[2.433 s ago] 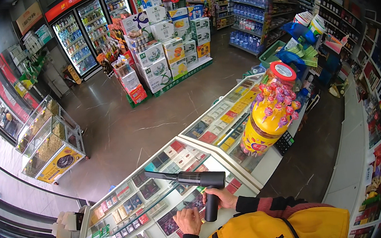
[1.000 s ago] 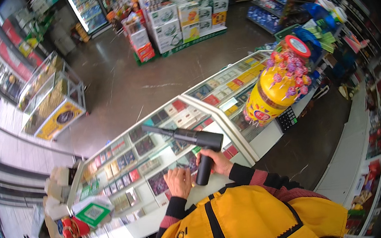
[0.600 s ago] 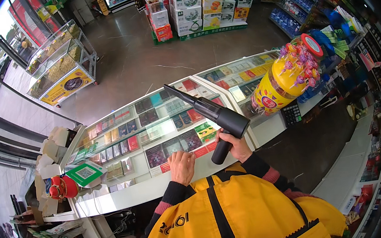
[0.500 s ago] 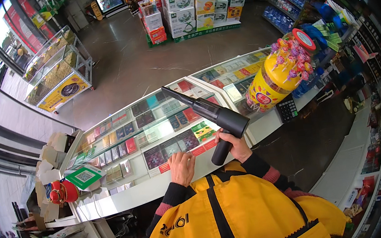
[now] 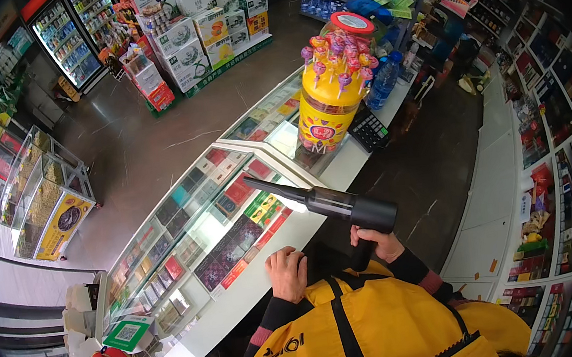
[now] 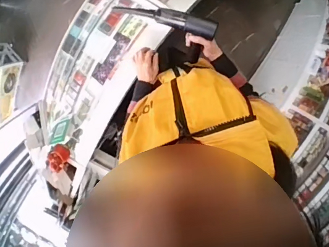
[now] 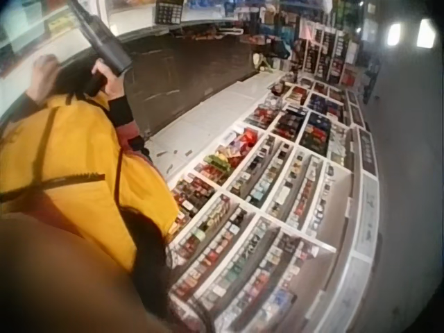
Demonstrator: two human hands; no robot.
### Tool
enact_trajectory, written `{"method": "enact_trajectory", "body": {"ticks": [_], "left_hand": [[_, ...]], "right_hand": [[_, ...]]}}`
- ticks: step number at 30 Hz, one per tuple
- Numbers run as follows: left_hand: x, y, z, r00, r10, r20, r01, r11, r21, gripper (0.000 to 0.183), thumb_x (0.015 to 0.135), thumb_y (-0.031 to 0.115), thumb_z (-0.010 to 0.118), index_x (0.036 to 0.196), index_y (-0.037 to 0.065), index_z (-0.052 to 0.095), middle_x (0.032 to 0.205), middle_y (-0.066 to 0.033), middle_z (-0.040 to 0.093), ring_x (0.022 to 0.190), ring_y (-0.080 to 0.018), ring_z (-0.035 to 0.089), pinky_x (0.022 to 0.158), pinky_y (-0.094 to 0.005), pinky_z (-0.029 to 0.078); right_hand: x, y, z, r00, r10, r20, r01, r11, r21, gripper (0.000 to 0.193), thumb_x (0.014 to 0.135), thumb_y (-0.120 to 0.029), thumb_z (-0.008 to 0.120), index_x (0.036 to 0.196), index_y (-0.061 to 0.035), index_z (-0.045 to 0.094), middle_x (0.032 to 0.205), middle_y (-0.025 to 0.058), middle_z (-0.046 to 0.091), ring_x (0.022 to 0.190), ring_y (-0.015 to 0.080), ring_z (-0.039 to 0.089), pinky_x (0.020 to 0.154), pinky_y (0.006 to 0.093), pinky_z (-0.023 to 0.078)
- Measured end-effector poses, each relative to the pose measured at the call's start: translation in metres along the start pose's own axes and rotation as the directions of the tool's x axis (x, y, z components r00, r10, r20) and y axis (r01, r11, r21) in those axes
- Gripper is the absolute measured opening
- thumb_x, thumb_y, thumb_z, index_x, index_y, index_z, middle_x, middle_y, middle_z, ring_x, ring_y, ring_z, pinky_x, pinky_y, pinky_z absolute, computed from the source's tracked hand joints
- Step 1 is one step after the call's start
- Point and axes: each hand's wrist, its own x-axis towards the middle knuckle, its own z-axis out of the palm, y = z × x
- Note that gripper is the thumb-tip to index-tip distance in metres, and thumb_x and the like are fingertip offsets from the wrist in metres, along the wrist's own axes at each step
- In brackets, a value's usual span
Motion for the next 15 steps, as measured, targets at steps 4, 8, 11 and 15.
{"method": "enact_trajectory", "body": {"ticks": [4,8,11,15], "left_hand": [[0.004,0.027,0.016,0.993,0.084,0.083,-0.08,0.995,-0.053,0.013,0.078,0.007,0.067,0.09,0.004,0.063,0.097,-0.0092,0.057,0.093,-0.0275,0.053,0.084,-0.038,0.039],[0.012,0.063,0.051,0.969,0.194,0.151,-0.183,0.979,-0.085,0.01,0.078,0.006,0.066,0.088,0.004,0.063,0.09,-0.0092,0.059,0.085,-0.0292,0.055,0.076,-0.0389,0.043],[0.028,0.095,0.103,0.924,0.293,0.245,-0.259,0.952,-0.163,0.009,0.079,0.007,0.067,0.087,0.005,0.064,0.087,-0.0098,0.061,0.081,-0.0301,0.056,0.073,-0.0392,0.044],[0.055,0.151,0.187,0.791,0.462,0.401,-0.346,0.878,-0.33,0.008,0.08,0.008,0.066,0.087,0.004,0.064,0.088,-0.0102,0.061,0.081,-0.0304,0.057,0.072,-0.0398,0.044]], "right_hand": [[-0.018,-0.012,-0.034,1.0,0.002,0.023,-0.002,0.999,0.032,0.017,0.078,-0.01,0.068,0.09,-0.0004,0.061,0.077,0.0084,0.061,0.068,0.0185,0.061,0.067,0.0304,0.048],[-0.032,-0.031,-0.079,0.997,-0.015,0.07,0.021,0.996,-0.092,0.016,0.078,-0.011,0.068,0.088,0.0002,0.062,0.076,0.0075,0.062,0.068,0.0162,0.061,0.066,0.0281,0.047],[-0.048,-0.052,-0.132,0.995,-0.016,0.102,0.026,0.995,-0.095,0.016,0.077,-0.008,0.069,0.088,0.0004,0.062,0.074,0.0069,0.062,0.068,0.0149,0.06,0.066,0.0272,0.047],[-0.08,-0.074,-0.218,0.999,-0.013,-0.03,0.015,0.998,0.053,0.016,0.077,-0.009,0.07,0.088,0.0,0.062,0.076,0.0065,0.062,0.068,0.0137,0.059,0.065,0.0272,0.046]]}}
